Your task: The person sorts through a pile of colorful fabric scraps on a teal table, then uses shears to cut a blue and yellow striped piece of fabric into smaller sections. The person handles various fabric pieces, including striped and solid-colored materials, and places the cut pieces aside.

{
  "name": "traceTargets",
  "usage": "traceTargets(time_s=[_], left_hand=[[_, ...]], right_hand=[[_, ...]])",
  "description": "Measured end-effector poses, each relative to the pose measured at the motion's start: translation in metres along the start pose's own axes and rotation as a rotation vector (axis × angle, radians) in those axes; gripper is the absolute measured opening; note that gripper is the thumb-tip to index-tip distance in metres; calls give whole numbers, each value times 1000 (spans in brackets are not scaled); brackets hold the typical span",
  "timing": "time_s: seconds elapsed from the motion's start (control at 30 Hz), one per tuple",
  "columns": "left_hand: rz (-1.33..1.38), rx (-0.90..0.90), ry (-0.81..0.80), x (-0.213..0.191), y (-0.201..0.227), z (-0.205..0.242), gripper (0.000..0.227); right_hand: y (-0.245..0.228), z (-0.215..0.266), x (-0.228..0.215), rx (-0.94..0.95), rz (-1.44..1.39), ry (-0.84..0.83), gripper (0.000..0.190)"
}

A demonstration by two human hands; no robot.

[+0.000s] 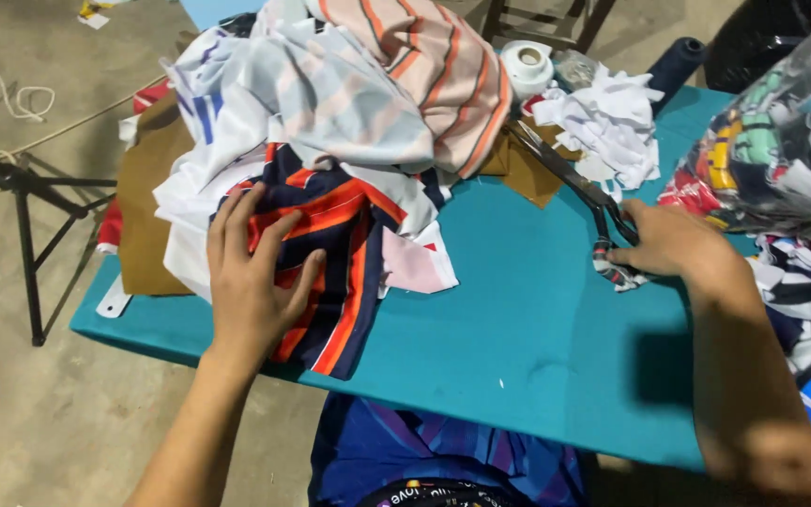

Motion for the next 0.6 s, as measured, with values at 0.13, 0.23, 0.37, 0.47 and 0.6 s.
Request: traceTargets(time_s=[0.13,0.23,0.37,0.47,0.6], left_hand=[[18,25,-23,9,-17,32,32],[52,-27,-78,23,-18,48,38],[112,-77,-52,31,-13,52,42],[80,-101,-49,39,-23,61,46],[174,-196,26,37,-31,66,37]], right_hand=[[-41,48,-49,116,-51,186,57],[-104,67,-78,-458,-296,694,58],[-161,95,-116,-724,-616,877,54],[-181,82,-126,-795,-786,927,57],[-199,68,-123,-856,-1040,1029,30]])
Point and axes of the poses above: each hand's wrist, its own z-axis away from the middle knuckle, its own x-axis out of the palm, y = z × x, the point moved 7 cm from there along -z, towards the middle knuckle, and after that the axes turned 8 degrees about z, right-handed, at the moved point
